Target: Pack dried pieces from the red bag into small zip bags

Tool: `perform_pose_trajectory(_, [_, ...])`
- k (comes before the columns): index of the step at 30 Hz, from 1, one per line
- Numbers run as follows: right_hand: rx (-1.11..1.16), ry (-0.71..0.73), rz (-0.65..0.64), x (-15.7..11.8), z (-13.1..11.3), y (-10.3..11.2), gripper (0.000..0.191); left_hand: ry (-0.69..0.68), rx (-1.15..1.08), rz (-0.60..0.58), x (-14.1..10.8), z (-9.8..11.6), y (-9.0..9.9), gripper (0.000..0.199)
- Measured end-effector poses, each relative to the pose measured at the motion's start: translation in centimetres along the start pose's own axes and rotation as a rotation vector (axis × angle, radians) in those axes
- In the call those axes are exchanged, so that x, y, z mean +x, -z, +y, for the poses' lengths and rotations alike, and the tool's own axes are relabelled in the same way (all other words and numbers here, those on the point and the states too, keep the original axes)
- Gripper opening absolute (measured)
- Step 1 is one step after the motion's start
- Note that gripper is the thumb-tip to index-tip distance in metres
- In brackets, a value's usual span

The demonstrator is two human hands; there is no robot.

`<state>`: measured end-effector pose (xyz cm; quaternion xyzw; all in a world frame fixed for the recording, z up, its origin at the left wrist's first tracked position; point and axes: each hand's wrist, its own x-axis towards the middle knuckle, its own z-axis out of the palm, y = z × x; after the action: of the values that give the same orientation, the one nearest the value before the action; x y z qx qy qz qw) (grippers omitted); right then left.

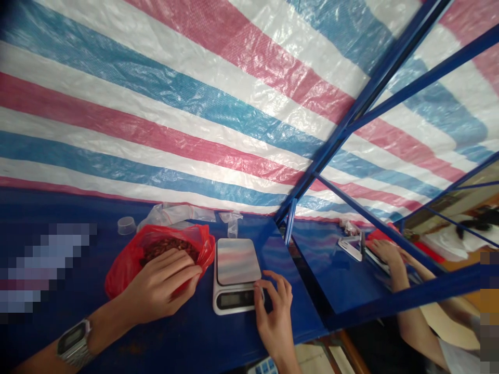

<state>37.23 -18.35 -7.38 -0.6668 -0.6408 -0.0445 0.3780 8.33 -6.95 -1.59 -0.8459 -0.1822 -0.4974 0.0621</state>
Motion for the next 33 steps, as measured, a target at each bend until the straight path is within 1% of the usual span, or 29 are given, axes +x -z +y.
perform_pose_trajectory(2, [0.033, -0.041, 0.029, 0.0, 0.4, -0.3, 0.016, 0.003, -0.023, -0.010, -0.1, 0.1, -0.1, 0.016])
perform_pose_trajectory(5, [0.056, -0.049, 0.025, 0.0, 0.6, -0.5, 0.018, 0.009, -0.059, -0.025, -0.2, 0.3, -0.1, 0.016])
perform_pose_trajectory(8, [0.013, -0.019, -0.007, -0.1, 0.2, -0.3, 0.018, -0.002, -0.073, -0.015, -0.2, 0.5, -0.1, 0.016])
perform_pose_trajectory(13, [-0.065, 0.046, -0.010, -0.1, -0.8, 0.1, 0.018, -0.014, -0.096, -0.004, -0.1, 0.4, -0.1, 0.016])
perform_pose_trajectory(17, [-0.143, 0.119, -0.027, 0.0, -1.1, -0.1, 0.016, -0.012, -0.103, -0.030, -0.1, 0.3, -0.1, 0.016])
perform_pose_trajectory(20, [-0.199, 0.143, -0.028, 0.0, -1.2, -0.4, 0.016, -0.006, -0.102, -0.020, -0.3, 0.3, -0.2, 0.015])
perform_pose_trajectory(27, [-0.173, 0.164, -0.035, -0.2, -1.0, -0.2, 0.015, 0.002, -0.106, -0.041, -0.4, 0.1, -0.3, 0.016])
perform_pose_trajectory(29, [-0.163, 0.163, -0.004, -0.2, -0.9, -0.2, 0.015, 0.000, -0.105, -0.043, -0.3, 0.1, -0.3, 0.016])
perform_pose_trajectory(33, [-0.215, 0.114, 0.133, -0.1, -0.6, -0.4, 0.019, -0.004, -0.112, -0.049, -0.2, 0.1, -0.1, 0.016])
